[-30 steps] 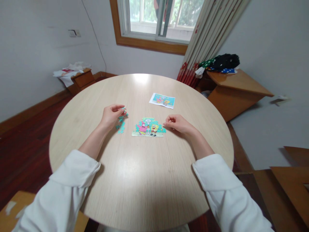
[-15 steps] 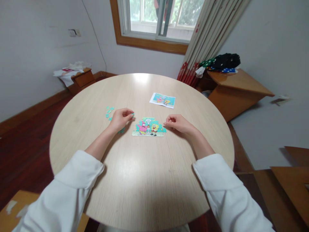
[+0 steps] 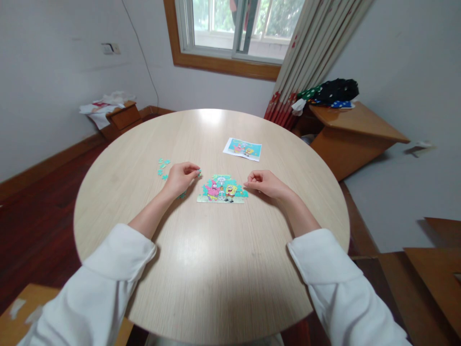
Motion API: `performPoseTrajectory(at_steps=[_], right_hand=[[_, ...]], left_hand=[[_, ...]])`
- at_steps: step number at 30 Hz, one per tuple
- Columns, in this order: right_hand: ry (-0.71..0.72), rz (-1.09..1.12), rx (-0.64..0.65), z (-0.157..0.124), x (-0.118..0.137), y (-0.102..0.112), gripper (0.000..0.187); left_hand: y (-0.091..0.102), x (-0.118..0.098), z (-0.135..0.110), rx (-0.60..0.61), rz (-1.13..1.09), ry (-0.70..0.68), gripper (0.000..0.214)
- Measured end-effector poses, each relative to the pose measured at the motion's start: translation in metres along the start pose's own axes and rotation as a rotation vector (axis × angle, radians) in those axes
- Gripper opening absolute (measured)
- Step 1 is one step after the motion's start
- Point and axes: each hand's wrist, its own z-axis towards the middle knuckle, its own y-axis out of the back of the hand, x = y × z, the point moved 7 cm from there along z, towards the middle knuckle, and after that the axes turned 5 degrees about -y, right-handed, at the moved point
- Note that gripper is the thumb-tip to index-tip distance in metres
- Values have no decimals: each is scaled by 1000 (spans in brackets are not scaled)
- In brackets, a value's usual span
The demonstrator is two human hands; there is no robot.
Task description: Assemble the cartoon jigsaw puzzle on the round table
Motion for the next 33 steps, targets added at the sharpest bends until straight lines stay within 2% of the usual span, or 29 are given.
performPoseTrajectory(at_steps=[8,15,33], right_hand=[[2,-3,16,-1,2,-2,38],[-4,-15,11,-2,5,-3,39],[3,-17,9,-2,4,-2,40]], left_hand=[[0,-5,0,43,322,-91,13],[-2,-7,2,79,493,-159,16],[-6,-14,-2,116,516,-144,16]])
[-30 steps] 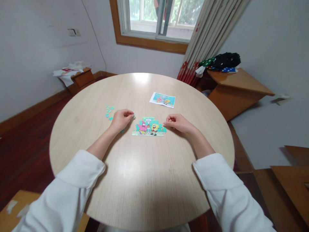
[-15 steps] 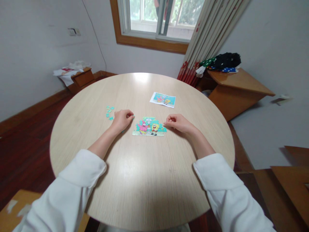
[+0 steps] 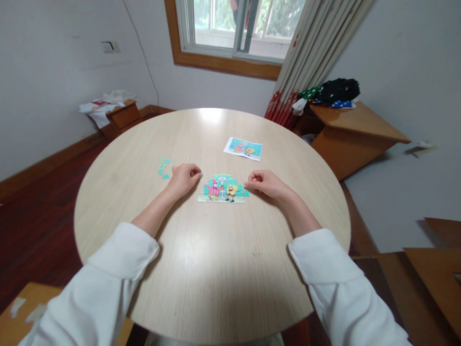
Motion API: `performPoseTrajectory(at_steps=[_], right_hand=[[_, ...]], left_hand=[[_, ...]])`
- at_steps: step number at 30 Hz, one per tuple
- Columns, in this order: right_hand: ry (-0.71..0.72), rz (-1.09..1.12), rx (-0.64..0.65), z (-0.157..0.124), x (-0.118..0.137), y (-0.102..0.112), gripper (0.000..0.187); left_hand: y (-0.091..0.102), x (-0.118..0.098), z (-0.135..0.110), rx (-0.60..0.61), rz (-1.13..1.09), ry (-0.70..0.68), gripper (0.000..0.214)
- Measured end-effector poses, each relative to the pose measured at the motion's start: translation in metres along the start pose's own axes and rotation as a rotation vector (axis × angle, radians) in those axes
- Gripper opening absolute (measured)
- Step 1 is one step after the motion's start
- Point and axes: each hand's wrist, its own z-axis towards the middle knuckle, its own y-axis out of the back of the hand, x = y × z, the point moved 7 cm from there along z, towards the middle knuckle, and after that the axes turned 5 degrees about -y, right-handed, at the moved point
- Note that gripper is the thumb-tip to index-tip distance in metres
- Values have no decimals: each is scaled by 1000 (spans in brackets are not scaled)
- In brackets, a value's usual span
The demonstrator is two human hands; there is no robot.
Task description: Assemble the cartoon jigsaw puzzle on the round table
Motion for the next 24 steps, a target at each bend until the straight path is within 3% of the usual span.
performPoseTrajectory(at_steps=[16,20,24], right_hand=[[12,5,-2,2,-3,1,37],[8,-5,-1,0,-1,1,39],[9,-14,-2,0,-2,1,39]], left_hand=[[0,-4,0,33,62,-3,14],[15,1,0,-85,35,29,17],[37,22,-1,-218,48,162,22]])
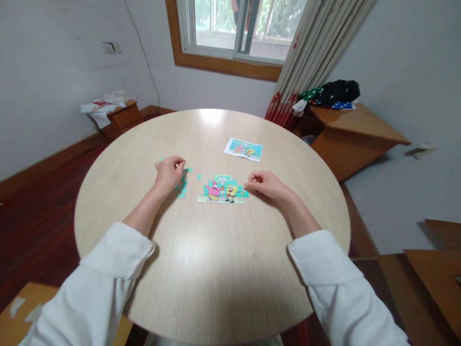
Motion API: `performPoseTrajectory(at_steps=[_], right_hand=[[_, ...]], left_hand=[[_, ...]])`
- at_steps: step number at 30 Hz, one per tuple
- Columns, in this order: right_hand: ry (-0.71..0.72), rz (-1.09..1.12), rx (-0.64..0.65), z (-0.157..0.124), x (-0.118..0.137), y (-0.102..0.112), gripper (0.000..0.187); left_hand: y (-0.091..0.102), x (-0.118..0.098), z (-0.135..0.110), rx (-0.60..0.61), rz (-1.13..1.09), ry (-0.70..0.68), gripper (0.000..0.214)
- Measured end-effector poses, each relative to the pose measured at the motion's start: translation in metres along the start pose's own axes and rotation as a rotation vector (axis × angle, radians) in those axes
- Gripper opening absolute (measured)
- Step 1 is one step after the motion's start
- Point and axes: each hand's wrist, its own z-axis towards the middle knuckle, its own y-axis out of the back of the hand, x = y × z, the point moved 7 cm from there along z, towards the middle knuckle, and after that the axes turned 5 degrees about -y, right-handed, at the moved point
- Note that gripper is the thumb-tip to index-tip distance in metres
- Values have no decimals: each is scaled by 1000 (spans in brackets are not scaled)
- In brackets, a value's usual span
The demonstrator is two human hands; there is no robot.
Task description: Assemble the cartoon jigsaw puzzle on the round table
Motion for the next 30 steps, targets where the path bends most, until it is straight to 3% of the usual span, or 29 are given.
performPoseTrajectory(at_steps=[14,20,30], right_hand=[[0,7,5,2,-6,1,36],[-1,-8,6,1,-5,2,37],[1,-8,5,3,-5,2,36]], left_hand=[[34,64,11,-166,92,237,26],[30,76,12,-116,119,290,14],[20,79,15,-33,177,246,11]])
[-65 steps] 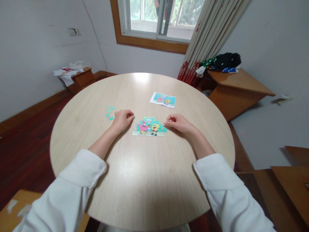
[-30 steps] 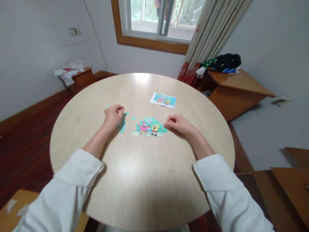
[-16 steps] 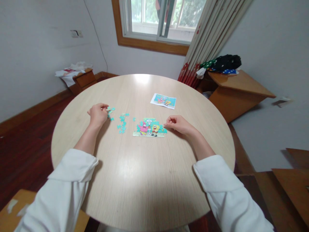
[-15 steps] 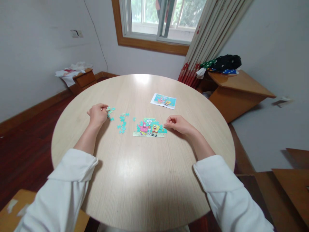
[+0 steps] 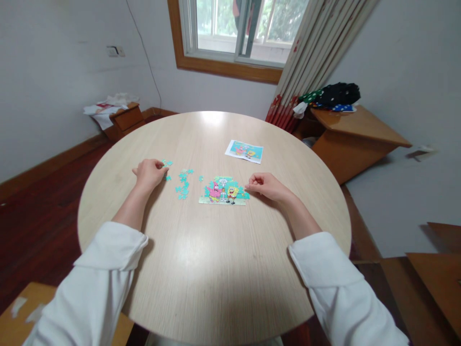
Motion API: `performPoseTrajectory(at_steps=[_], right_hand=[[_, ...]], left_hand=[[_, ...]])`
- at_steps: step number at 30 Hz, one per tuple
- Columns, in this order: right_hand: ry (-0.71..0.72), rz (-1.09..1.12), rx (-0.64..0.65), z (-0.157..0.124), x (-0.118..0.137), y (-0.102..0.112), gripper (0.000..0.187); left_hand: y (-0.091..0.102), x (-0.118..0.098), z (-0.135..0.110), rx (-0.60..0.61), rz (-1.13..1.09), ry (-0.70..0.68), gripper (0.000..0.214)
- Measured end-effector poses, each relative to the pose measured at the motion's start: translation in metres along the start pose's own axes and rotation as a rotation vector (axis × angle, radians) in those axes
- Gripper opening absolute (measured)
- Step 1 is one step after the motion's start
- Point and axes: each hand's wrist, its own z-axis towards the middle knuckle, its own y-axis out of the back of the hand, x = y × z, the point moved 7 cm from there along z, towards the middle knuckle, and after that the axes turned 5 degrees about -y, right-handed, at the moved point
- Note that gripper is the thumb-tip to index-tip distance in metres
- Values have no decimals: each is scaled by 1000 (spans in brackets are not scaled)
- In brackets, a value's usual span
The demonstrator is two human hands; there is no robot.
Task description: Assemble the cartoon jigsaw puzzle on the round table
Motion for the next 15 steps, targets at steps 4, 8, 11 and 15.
performPoseTrajectory(at_steps=[4,8,11,15], right_hand=[[-6,3,2,0,-1,0,35],[-2,10,0,1,-2,0,34],[3,7,-3,1,-2,0,34],[3,7,-3,1,-2,0,35]], left_hand=[[-2,2,1,6,13,-5,10],[-4,3,1,31,30,-7,13],[-3,0,0,49,58,-13,16],[-1,-4,-3,71,117,21,18]])
